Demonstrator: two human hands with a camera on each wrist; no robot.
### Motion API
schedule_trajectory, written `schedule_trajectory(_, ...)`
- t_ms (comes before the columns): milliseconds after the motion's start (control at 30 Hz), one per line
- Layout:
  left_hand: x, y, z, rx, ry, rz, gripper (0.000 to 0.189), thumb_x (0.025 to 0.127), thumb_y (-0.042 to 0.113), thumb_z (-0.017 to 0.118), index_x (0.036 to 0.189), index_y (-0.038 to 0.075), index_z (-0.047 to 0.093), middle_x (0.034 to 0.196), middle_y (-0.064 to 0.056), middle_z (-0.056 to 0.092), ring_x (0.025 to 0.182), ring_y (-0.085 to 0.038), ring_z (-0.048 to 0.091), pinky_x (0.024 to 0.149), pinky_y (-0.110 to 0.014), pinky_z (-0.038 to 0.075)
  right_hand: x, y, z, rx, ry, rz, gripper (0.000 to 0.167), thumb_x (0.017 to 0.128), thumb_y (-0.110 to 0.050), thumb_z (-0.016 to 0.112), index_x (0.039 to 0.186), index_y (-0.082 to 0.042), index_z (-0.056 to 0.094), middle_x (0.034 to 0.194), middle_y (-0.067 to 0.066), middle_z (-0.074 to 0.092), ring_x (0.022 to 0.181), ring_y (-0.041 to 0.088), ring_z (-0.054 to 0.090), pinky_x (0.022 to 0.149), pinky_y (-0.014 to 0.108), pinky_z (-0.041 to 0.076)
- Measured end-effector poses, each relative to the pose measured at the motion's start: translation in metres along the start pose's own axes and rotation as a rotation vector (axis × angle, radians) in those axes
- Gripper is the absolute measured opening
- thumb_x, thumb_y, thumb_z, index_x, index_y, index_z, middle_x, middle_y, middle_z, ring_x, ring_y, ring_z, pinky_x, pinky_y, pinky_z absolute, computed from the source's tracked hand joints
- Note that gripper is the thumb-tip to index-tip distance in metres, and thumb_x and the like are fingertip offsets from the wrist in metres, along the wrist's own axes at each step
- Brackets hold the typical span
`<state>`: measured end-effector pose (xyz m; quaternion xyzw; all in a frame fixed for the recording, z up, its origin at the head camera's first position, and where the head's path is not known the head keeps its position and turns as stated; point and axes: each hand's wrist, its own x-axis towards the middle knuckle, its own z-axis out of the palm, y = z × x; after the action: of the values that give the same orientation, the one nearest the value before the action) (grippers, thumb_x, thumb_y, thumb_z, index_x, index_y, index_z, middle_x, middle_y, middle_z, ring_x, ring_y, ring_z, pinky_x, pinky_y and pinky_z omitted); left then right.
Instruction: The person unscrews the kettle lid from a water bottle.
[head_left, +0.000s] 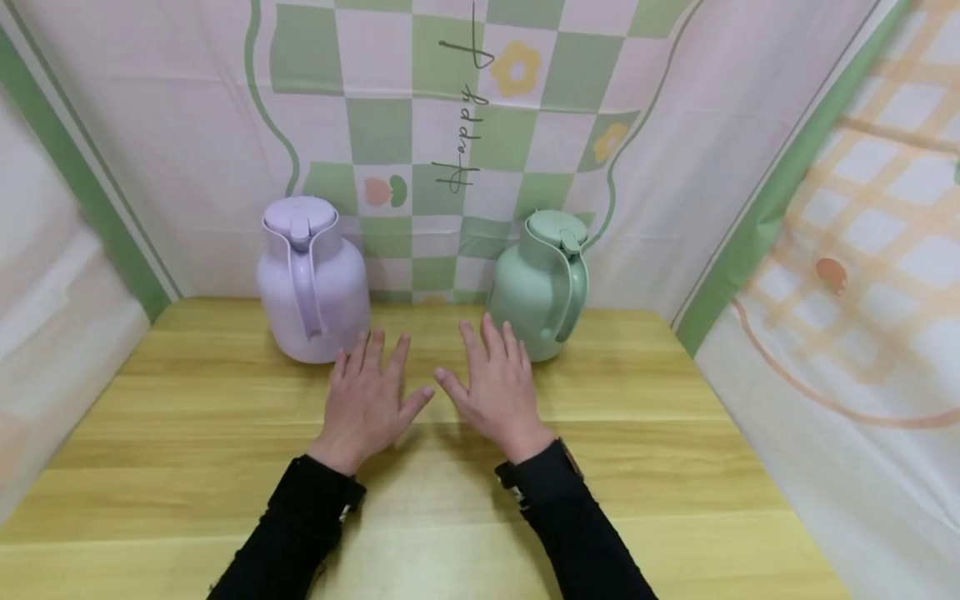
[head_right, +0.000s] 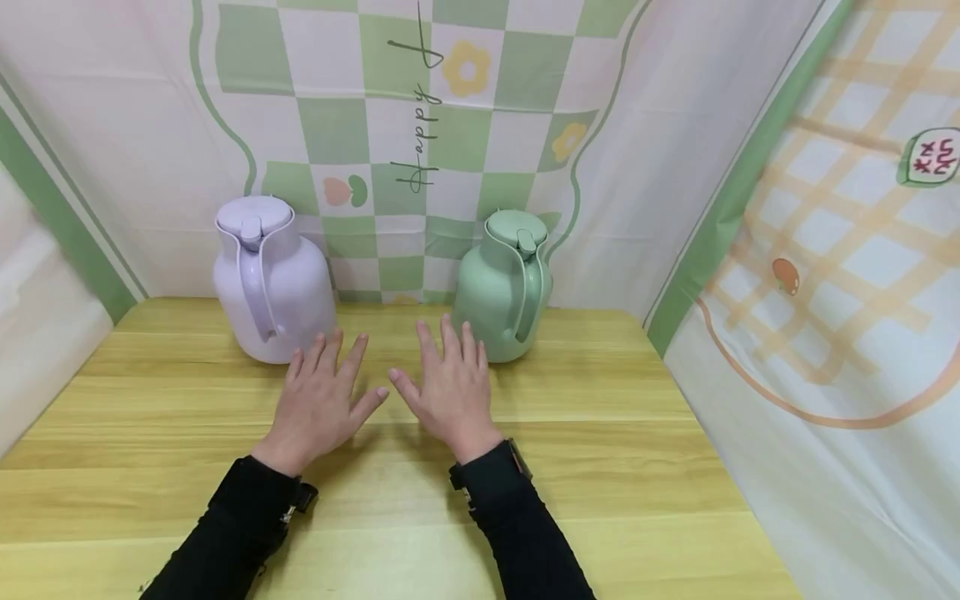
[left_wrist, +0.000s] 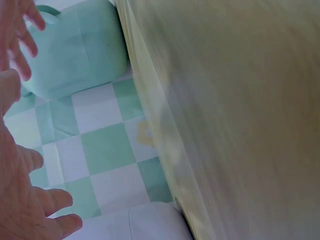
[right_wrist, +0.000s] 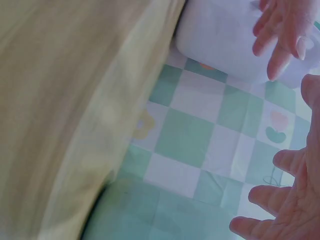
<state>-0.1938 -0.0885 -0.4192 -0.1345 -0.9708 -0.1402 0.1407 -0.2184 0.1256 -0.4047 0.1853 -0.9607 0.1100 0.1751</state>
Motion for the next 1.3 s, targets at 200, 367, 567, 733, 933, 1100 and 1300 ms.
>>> schedule_trajectory(200,0.001,0.003,-0.002,-0.062,0.0,0.015,0.088,0.103,0.071,0.037,0.166,0.01,0.027,0.168,-0.029,0.024,0.156,-0.048,0.023,0.124,-0.065,0.02,0.0,0.002,-0.009,0.051,0.057,-0.017,0.086,0.103,-0.072,0.035,0.165,-0.013,0.031,0.168,0.026,0.027,0.151,0.052,0.03,0.119,0.067,0.03)
schedule_trajectory(367,0.003,0.006,-0.005,-0.172,0.006,0.024,0.089,0.104,0.068,0.038,0.165,0.005,0.025,0.166,-0.031,0.025,0.155,-0.047,0.024,0.124,-0.064,0.021,0.001,0.005,-0.017,0.125,0.086,-0.024,0.087,0.104,-0.071,0.034,0.165,-0.011,0.029,0.165,0.028,0.031,0.15,0.049,0.035,0.118,0.064,0.033)
schedule_trajectory(567,0.004,0.009,-0.008,-0.297,-0.008,0.001,0.087,0.106,0.065,0.038,0.166,0.004,0.019,0.168,-0.03,0.023,0.155,-0.046,0.025,0.125,-0.061,0.022,0.001,0.009,-0.027,0.193,0.136,-0.034,0.086,0.104,-0.07,0.034,0.165,-0.009,0.029,0.162,0.026,0.038,0.147,0.043,0.041,0.117,0.06,0.038)
schedule_trajectory(733,0.006,0.012,-0.009,-0.394,-0.012,-0.014,0.085,0.108,0.063,0.036,0.167,0.005,0.015,0.17,-0.025,0.021,0.157,-0.042,0.023,0.125,-0.059,0.022,0.0,0.012,-0.035,0.249,0.209,-0.051,0.085,0.105,-0.07,0.033,0.163,-0.008,0.033,0.161,0.02,0.043,0.146,0.039,0.044,0.117,0.058,0.039)
schedule_trajectory(933,0.009,0.016,-0.011,-0.489,0.007,-0.008,0.082,0.109,0.06,0.034,0.167,0.004,0.016,0.172,-0.017,0.02,0.159,-0.036,0.021,0.127,-0.055,0.02,0.0,0.016,-0.046,0.297,0.339,-0.084,0.084,0.106,-0.068,0.033,0.158,-0.003,0.04,0.156,0.021,0.05,0.144,0.036,0.048,0.118,0.053,0.04)
schedule_trajectory(1100,0.013,0.02,-0.014,-0.562,0.014,-0.004,0.08,0.11,0.057,0.034,0.166,0.003,0.017,0.173,-0.015,0.019,0.159,-0.033,0.021,0.128,-0.052,0.018,-0.001,0.021,-0.055,0.33,0.448,-0.103,0.08,0.107,-0.063,0.035,0.155,0.0,0.045,0.153,0.02,0.053,0.143,0.035,0.05,0.117,0.051,0.041)
schedule_trajectory(1300,0.019,0.023,-0.019,-0.623,0.002,0.003,0.077,0.111,0.055,0.03,0.167,0.004,0.015,0.173,-0.014,0.017,0.16,-0.031,0.019,0.129,-0.049,0.017,-0.004,0.027,-0.065,0.378,0.572,-0.101,0.077,0.108,-0.06,0.038,0.151,0.002,0.05,0.151,0.021,0.055,0.144,0.032,0.049,0.117,0.047,0.042)
